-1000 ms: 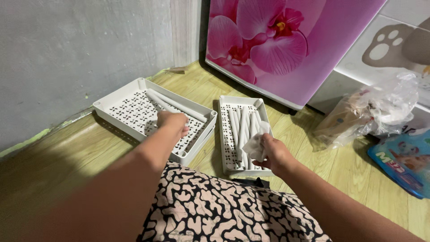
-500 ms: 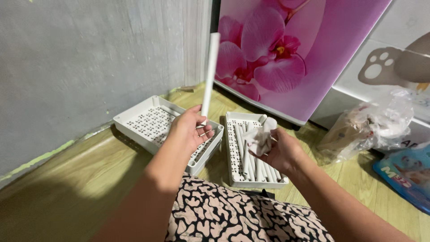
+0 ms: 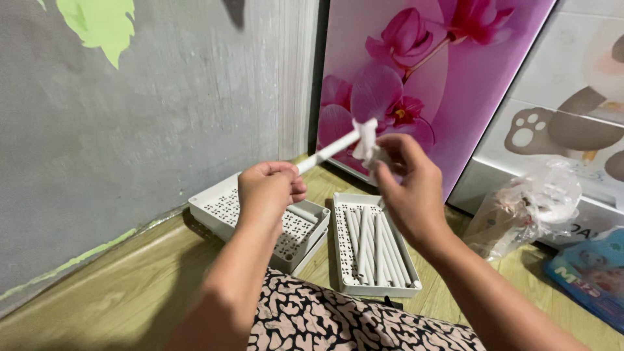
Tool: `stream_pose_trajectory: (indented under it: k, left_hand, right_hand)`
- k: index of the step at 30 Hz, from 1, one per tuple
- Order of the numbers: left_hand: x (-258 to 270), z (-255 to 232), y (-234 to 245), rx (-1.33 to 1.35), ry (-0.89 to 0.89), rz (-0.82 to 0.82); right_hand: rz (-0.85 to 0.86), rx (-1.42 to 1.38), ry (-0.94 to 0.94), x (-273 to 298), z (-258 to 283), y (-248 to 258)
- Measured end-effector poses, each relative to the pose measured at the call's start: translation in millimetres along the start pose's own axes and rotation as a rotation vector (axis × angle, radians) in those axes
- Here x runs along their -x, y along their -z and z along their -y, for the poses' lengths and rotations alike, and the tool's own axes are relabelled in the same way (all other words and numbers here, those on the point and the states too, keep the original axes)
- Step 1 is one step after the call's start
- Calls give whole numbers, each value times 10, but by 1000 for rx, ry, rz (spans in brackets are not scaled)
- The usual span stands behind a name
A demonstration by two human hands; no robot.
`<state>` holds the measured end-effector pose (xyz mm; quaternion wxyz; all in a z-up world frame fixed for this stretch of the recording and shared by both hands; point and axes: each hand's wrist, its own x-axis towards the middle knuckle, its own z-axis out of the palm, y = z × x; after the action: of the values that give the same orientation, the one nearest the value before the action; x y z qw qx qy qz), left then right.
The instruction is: The person wipes white plastic rods with a cloth, then inserts them into the holes of a perforated plastic tray. They repeat this process for multiple rods and trays, stacking the assembled units.
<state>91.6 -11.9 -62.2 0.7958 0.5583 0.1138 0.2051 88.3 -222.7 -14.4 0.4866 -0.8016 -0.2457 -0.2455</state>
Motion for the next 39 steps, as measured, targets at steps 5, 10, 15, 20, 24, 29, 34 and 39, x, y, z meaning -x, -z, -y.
stream_pose_trajectory:
  k: [5, 10, 15, 20, 24, 29, 34, 39]
  left_hand:
    - [289, -197, -100, -23, -83, 19]
    - [536, -401, -233, -188, -140, 31]
    - [660, -507, -307, -205, -173, 81]
    - [722, -516, -356, -121, -112, 133]
    - [749, -559, -381, -94, -109, 154]
    - [753, -776, -275, -234, -197, 102]
    - [696, -1042, -65, -184, -226, 64]
    - [719, -1033, -41, -147, -211, 23]
  right_hand:
    - [-7, 147, 263, 63, 354, -63]
    - [7, 151, 497, 134, 457, -152]
    - [14, 227, 685, 207, 489, -130]
    - [18, 348, 724, 213, 477, 0]
    - [49, 422, 703, 161, 344, 81]
    - [-2, 533, 607, 54, -4, 239]
    - [-25, 567, 433, 59, -318, 481]
    - [-26, 541, 431, -5, -193, 417]
